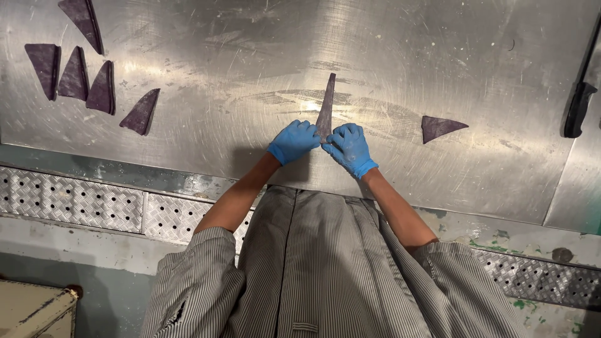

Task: Rolling triangle-shaped pieces of purple dough into small croissants and placing them on a tray.

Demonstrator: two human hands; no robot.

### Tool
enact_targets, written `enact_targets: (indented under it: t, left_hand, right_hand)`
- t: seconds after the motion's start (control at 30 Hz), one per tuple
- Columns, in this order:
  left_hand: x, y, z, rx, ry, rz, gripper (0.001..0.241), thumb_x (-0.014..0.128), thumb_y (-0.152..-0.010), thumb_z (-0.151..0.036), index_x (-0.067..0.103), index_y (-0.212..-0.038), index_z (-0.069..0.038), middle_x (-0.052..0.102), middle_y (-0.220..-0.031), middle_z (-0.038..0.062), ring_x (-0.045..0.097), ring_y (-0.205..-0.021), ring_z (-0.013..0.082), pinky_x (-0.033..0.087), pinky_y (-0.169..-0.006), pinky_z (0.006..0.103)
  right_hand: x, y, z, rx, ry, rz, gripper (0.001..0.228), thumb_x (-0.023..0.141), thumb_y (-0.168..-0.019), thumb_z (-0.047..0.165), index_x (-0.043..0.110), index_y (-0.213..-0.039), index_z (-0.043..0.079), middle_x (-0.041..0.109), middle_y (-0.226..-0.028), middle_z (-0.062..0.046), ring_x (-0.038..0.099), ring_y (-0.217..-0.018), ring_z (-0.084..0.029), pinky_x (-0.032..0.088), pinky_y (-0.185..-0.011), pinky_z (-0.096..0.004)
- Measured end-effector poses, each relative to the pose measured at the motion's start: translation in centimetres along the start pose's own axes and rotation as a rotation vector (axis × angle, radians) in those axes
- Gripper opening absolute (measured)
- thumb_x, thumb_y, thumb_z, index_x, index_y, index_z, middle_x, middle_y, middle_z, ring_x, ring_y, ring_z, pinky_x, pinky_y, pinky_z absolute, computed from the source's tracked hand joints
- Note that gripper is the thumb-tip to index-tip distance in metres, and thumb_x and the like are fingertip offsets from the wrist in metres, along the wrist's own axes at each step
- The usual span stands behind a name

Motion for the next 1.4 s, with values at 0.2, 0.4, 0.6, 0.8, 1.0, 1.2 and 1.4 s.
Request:
enact_targets:
  t: [0.2,0.4,0.6,0.8,1.0,1.2,1.4]
  left_hand:
    - [-0.6,-0.3,1.3,-0.124,0.209,-0.071,0.016,0.07,-0.09,-0.03,0.068,-0.086,-0.015,0.061,-0.097,0.004,0.059,-0.097,0.0248,0.049,-0.083,0.0399]
    - [0.0,-0.4,3.3,-0.307,0.449,-0.099,0.026,0.073,-0.089,-0.039,0.071,-0.099,-0.015,0.059,-0.114,0.007,0.053,-0.111,0.029,0.043,-0.098,0.0458]
    - [-0.5,-0.4,3.1,-0.315,0.378,-0.166,0.026,0.075,-0.088,-0.037,0.07,-0.104,-0.017,0.06,-0.121,0.007,0.054,-0.115,0.0286,0.043,-0.101,0.0458]
    - [-2.0,0.6,1.5,-0.211,0.394,-0.29,0.02,0.079,-0.085,-0.031,0.07,-0.098,-0.019,0.063,-0.11,0.001,0.061,-0.105,0.0243,0.049,-0.092,0.0415]
    - [0.2,1.1,2.0,-0.243,0.37,-0.31,0.014,0.079,-0.088,-0.028,0.07,-0.096,-0.02,0.064,-0.106,-0.003,0.062,-0.099,0.0208,0.051,-0.089,0.0396]
    - [-0.4,0.7,2.2,-0.248,0.374,-0.282,0.022,0.079,-0.088,-0.029,0.07,-0.106,-0.02,0.063,-0.108,-0.001,0.061,-0.1,0.0225,0.051,-0.09,0.0414]
    - [0.7,0.8,2.6,-0.249,0.353,-0.305,0.029,0.079,-0.087,-0.03,0.069,-0.112,-0.021,0.063,-0.113,0.001,0.061,-0.104,0.0242,0.05,-0.091,0.0423]
  right_hand:
    - [-0.7,-1.2,-0.6,0.105,-0.087,-0.017,0.023,0.084,-0.083,0.032,0.069,-0.088,0.015,0.061,-0.103,-0.006,0.051,-0.107,-0.03,0.04,-0.097,-0.044]
    - [-0.5,-1.4,-1.1,0.096,-0.131,-0.02,0.03,0.083,-0.087,0.032,0.064,-0.098,0.011,0.06,-0.103,-0.006,0.052,-0.104,-0.03,0.041,-0.097,-0.043]
    - [-0.5,-0.2,0.7,-0.132,0.002,-0.025,0.027,0.08,-0.09,0.026,0.067,-0.108,0.011,0.062,-0.105,-0.007,0.058,-0.102,-0.028,0.047,-0.094,-0.043]
    - [-0.6,-0.5,0.5,-0.171,0.097,-0.042,0.025,0.08,-0.089,0.021,0.07,-0.111,0.013,0.064,-0.099,-0.003,0.061,-0.097,-0.025,0.049,-0.089,-0.041]
    - [-1.5,-1.3,1.5,-0.182,0.085,-0.076,0.028,0.079,-0.09,0.022,0.071,-0.114,0.011,0.065,-0.099,-0.005,0.061,-0.098,-0.026,0.049,-0.089,-0.041]
    - [-0.4,-1.4,0.3,-0.143,0.103,-0.062,0.026,0.078,-0.092,0.021,0.07,-0.114,0.012,0.065,-0.1,-0.004,0.06,-0.096,-0.025,0.049,-0.088,-0.041]
    - [-0.5,-1.9,0.3,-0.128,0.059,-0.034,0.029,0.078,-0.092,0.024,0.069,-0.116,0.011,0.064,-0.102,-0.005,0.06,-0.097,-0.026,0.049,-0.089,-0.041]
Point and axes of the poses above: each hand's wrist, its own y-axis away from the middle knuckle, its own x-axis out of the palm, z = x × y, the point moved 8 cm from there along -y, towards the middle knuckle
